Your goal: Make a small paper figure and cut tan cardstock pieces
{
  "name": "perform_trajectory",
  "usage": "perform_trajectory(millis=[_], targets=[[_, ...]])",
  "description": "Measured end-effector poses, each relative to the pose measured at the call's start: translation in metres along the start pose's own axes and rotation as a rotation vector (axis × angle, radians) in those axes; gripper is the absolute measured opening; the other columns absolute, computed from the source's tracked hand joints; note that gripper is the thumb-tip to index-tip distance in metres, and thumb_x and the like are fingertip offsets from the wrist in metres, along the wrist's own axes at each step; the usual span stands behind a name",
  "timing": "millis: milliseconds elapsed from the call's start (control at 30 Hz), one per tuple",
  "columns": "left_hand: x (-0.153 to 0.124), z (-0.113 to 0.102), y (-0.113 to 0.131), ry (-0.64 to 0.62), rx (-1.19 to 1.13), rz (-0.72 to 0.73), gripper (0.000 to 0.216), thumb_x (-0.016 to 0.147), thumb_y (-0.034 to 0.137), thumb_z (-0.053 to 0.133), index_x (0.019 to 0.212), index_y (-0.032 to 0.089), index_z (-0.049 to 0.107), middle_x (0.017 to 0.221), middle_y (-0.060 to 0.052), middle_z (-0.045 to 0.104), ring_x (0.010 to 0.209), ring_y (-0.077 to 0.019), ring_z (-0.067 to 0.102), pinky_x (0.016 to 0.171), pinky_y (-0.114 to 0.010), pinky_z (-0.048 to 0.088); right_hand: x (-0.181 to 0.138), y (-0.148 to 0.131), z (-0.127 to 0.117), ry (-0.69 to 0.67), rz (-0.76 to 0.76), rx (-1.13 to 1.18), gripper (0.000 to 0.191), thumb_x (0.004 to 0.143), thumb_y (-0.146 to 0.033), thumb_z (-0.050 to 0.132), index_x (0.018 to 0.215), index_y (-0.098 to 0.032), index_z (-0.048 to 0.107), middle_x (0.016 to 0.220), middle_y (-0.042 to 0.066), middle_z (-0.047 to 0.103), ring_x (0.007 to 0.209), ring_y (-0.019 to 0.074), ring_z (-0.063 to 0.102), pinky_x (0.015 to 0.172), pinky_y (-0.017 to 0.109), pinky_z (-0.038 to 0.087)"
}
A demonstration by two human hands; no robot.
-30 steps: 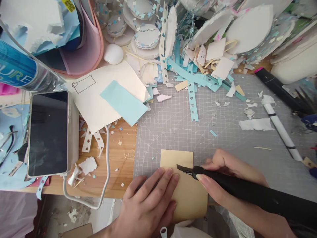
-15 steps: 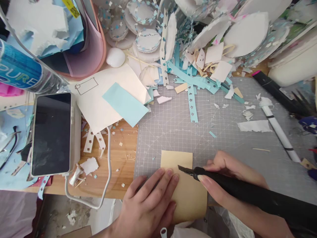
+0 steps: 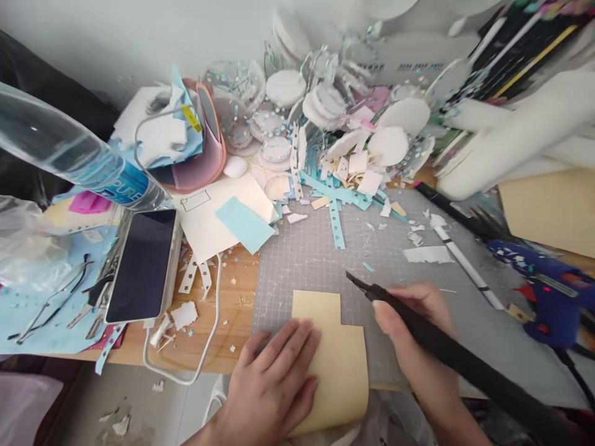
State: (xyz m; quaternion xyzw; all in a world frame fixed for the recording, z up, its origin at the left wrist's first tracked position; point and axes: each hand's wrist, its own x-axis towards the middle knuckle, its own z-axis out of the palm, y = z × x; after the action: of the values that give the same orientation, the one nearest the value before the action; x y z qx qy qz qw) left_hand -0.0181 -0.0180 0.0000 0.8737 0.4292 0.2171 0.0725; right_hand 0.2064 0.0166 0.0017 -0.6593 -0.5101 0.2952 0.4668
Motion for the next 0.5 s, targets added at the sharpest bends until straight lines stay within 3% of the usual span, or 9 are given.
perform_trajectory(millis=[100,233,500], targets=[[-0.003,0.006,0.002,0.050,0.076,0.018,0.038,0.098,0.033,0.052,0.130,0.017,0.064,0.130,-0.004,0.069,0.118,-0.0174,0.062,0.101,-0.031,0.034,0.001,-0.003,0.010,0.053,-0.116,0.021,0.025,0.083,-0.034,0.073,0.100,-0.024,0.059,0.086,0.002,0.069,0.074,0.0192,0.068,0.063,0.030,0.056],[-0.009,0.014,0.006,0.115,0.134,0.016,0.038,0.097,0.033,0.054,0.131,0.020,0.063,0.130,-0.004,0.069,0.118,-0.0177,0.062,0.102,-0.031,0.033,0.003,0.004,0.018,-0.069,-0.162,-0.064,0.022,0.091,-0.034,0.061,0.110,-0.024,0.061,0.101,0.006,0.073,0.088,0.0216,0.071,0.076,0.034,0.056],[-0.012,0.032,0.022,0.258,0.133,-0.044,0.032,0.099,0.032,0.054,0.126,0.022,0.066,0.127,-0.004,0.071,0.117,-0.0186,0.063,0.104,-0.033,0.029,0.002,0.005,0.018,-0.229,-0.212,0.017,0.016,0.093,-0.036,0.056,0.103,-0.025,0.062,0.089,0.002,0.071,0.081,0.0208,0.069,0.075,0.032,0.052]])
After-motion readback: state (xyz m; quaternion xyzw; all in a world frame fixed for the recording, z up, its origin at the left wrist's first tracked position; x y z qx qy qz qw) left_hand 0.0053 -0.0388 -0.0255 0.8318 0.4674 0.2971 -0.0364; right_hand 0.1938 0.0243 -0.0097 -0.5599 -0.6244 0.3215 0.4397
